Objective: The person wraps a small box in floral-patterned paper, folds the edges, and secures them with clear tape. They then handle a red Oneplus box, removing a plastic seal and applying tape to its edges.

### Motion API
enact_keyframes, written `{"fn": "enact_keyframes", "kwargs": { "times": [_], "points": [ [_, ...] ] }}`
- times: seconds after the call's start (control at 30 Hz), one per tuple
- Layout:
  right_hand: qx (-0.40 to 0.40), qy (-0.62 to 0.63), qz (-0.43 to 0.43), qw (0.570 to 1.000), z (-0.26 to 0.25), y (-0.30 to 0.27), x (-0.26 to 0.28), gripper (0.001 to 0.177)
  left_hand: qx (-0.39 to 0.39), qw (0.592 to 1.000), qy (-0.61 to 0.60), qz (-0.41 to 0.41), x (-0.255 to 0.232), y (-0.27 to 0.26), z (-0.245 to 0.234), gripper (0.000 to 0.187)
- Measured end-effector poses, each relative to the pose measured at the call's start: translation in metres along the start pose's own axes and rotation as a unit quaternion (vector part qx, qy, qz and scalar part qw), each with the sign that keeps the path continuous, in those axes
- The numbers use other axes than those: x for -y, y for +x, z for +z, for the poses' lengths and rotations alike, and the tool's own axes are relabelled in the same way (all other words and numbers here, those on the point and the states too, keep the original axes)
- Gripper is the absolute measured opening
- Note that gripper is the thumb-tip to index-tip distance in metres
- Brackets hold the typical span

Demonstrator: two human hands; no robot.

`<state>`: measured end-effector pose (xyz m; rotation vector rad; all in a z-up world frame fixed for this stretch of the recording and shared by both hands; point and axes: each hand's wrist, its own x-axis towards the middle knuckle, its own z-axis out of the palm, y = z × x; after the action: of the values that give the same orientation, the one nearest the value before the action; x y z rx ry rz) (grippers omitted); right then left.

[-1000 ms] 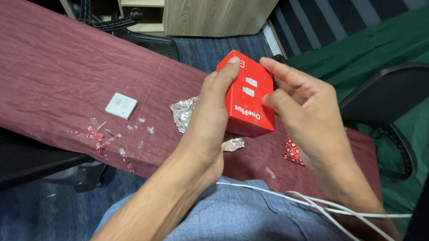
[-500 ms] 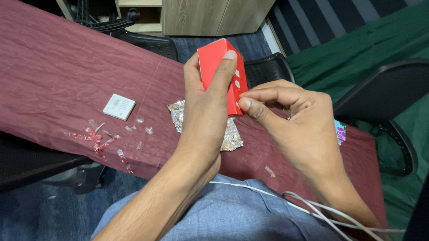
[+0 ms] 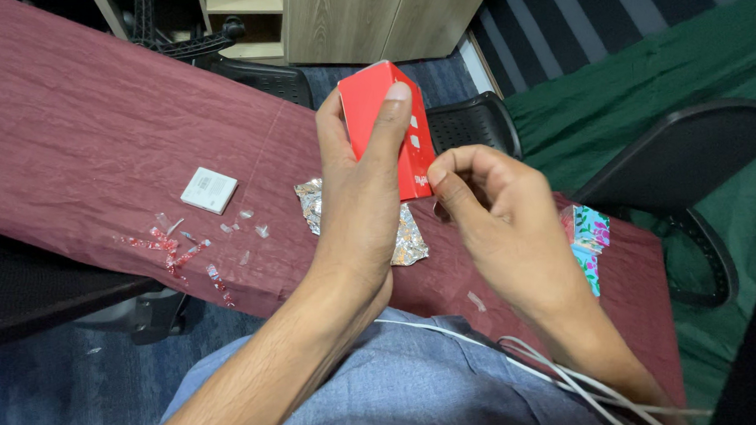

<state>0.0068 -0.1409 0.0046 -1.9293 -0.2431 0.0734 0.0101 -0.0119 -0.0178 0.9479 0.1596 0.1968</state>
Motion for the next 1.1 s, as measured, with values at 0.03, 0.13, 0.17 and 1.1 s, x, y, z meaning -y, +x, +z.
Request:
{"fn": "enact_keyframes", "kwargs": {
  "times": [0.03, 0.13, 0.17, 1.1],
  "points": [
    [-0.015, -0.011, 0.002, 1.0, 0.0, -0.002, 0.001, 0.013, -0.004, 1.0, 0.008, 0.004, 0.0, 0.0, 0.0, 0.059],
    [-0.042, -0.04, -0.003, 0.998, -0.001, -0.007, 0.009, 0.019, -0.007, 0.999, 0.029, 0.029, 0.0, 0.001, 0.002, 0.058],
    [-0.039, -0.048, -0.013, 0.998, -0.001, -0.007, 0.011, 0.02, -0.004, 0.998, 0.036, 0.045, 0.001, 0.001, 0.002, 0.058],
    [0.032, 0.125, 0.103, 0.986, -0.023, 0.013, -0.011, 0.021, 0.022, 0.997, -0.071, 0.003, 0.009, 0.001, 0.006, 0.054]
  ]
}}
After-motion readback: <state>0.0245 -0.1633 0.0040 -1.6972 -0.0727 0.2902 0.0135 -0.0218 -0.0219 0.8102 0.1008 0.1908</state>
